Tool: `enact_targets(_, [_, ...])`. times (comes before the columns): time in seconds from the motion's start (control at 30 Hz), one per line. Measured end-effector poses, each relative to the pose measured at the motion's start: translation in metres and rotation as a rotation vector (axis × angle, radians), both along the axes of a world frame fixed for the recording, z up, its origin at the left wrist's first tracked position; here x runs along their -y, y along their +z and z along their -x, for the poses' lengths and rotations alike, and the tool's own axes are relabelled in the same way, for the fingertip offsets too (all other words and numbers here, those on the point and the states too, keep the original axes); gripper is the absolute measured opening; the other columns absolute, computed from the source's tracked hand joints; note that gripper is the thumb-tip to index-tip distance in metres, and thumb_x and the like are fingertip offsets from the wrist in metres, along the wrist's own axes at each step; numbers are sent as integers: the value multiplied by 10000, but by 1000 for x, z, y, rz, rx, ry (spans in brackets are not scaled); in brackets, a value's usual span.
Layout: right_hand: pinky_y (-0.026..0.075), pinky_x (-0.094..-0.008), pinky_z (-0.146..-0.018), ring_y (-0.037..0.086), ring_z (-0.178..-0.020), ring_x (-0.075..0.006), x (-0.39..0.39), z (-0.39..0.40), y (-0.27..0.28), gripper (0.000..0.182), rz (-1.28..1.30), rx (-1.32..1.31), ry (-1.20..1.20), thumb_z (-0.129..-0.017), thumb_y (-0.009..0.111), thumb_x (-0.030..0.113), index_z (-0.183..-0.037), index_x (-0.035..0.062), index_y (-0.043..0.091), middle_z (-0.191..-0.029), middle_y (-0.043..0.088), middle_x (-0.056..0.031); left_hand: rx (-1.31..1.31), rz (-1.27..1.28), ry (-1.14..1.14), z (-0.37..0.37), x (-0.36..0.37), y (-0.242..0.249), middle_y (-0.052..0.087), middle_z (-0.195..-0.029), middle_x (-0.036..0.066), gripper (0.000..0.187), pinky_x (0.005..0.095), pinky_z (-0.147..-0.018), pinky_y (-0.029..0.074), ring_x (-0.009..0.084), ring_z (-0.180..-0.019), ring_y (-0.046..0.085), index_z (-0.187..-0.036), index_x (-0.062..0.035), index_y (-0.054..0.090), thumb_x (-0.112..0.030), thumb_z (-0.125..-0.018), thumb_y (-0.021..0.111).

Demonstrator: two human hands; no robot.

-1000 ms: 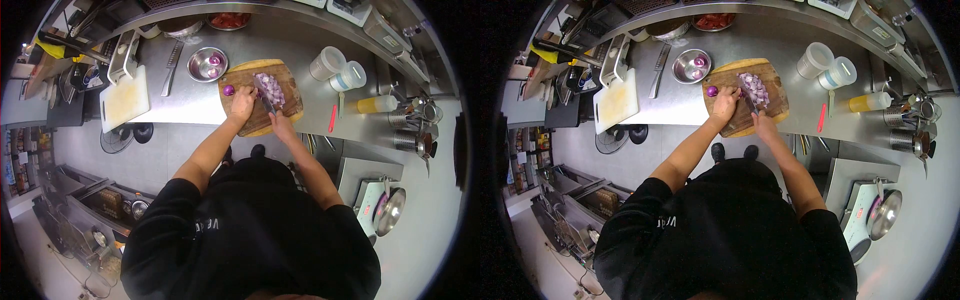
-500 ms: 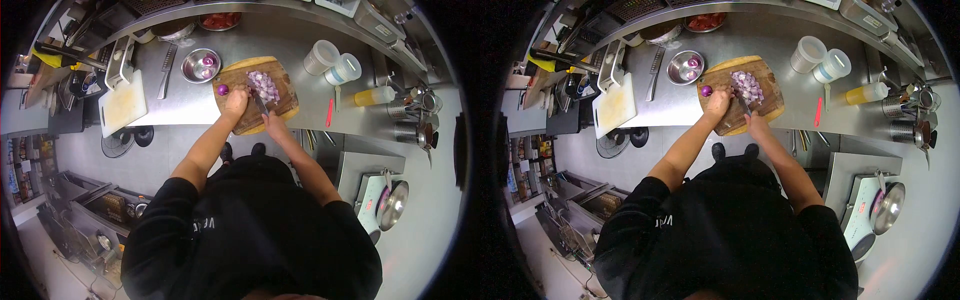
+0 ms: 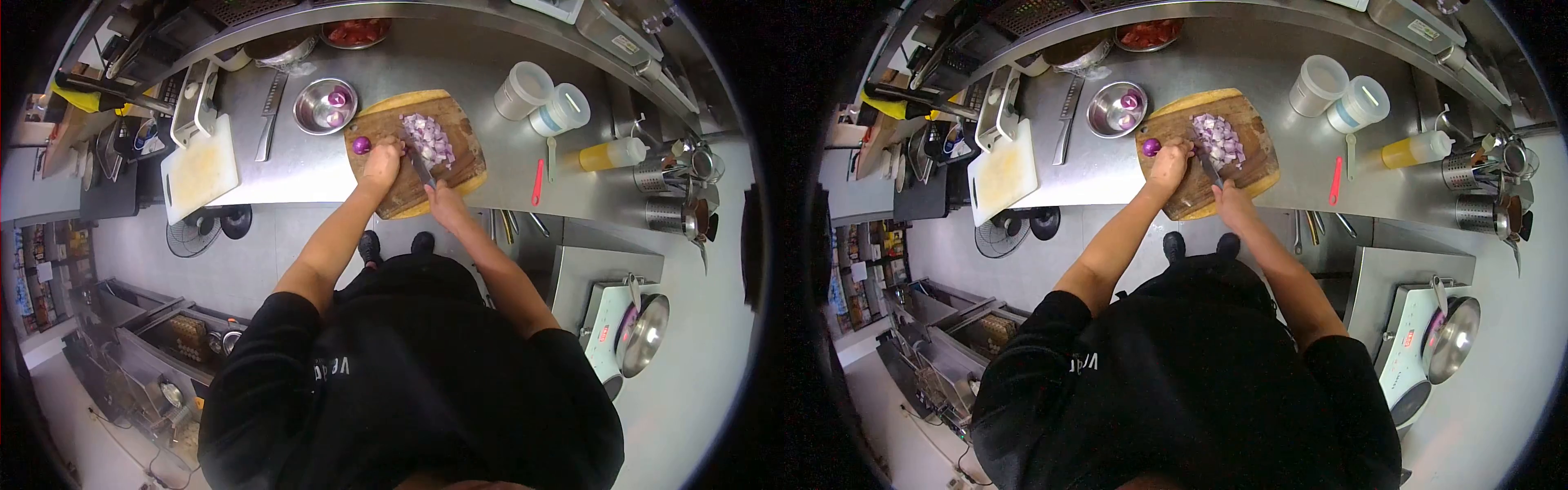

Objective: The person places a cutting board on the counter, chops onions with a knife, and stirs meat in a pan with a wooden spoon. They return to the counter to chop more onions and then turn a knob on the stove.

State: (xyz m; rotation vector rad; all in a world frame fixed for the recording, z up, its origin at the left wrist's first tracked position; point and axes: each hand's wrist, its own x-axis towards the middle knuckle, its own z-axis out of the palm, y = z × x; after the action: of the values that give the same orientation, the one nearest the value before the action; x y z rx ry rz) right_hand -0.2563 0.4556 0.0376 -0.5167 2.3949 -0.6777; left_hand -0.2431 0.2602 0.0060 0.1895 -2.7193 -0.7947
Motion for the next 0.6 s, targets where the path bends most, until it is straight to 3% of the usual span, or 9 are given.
enact_targets(0.17, [465,-541,-750,597,-838,-485,8,10,1,445,-6,-38,0,-972,385,385,-993,-47,491,-851,622,-311,-32,4,-21,0,2,3,647,-938,196,186,394,-759,519,354,-851,632,-934,45,663,-28,-763,661])
enact_targets(0.23, [464,-541,-751,595,-841,-486,2,12,7,447,2,-49,5,-972,384,386,-992,-48,491,-855,622,-312,-200,-34,-20,-3,-1,6,624,-935,215,149,412,-766,507,368,-866,623,-909,41,658,-28,-804,578])
enact_targets(0.43, [465,-537,-751,597,-842,-481,-6,-1,28,449,12,18,9,-977,376,380,-998,-54,491,-858,620,-314,-92,-57,30,-3,-1,-2,653,-919,178,163,386,-770,514,338,-854,632,-913,29,680,-21,-761,650])
enact_targets(0.53, [469,-533,-738,600,-817,-479,-6,-4,26,441,10,21,6,-977,385,367,-987,-61,492,-824,617,-315,-47,-34,23,1,2,-13,652,-899,180,133,395,-726,523,343,-813,637,-890,18,687,-14,-777,623])
enact_targets(0.6, [462,-446,-391,555,-405,-367,-5,-5,7,451,57,-75,13,-985,374,385,-939,-54,470,-603,579,-244,-20,-30,20,-2,0,-5,639,-901,192,130,401,-732,514,349,-819,632,-874,25,675,-49,-810,590])
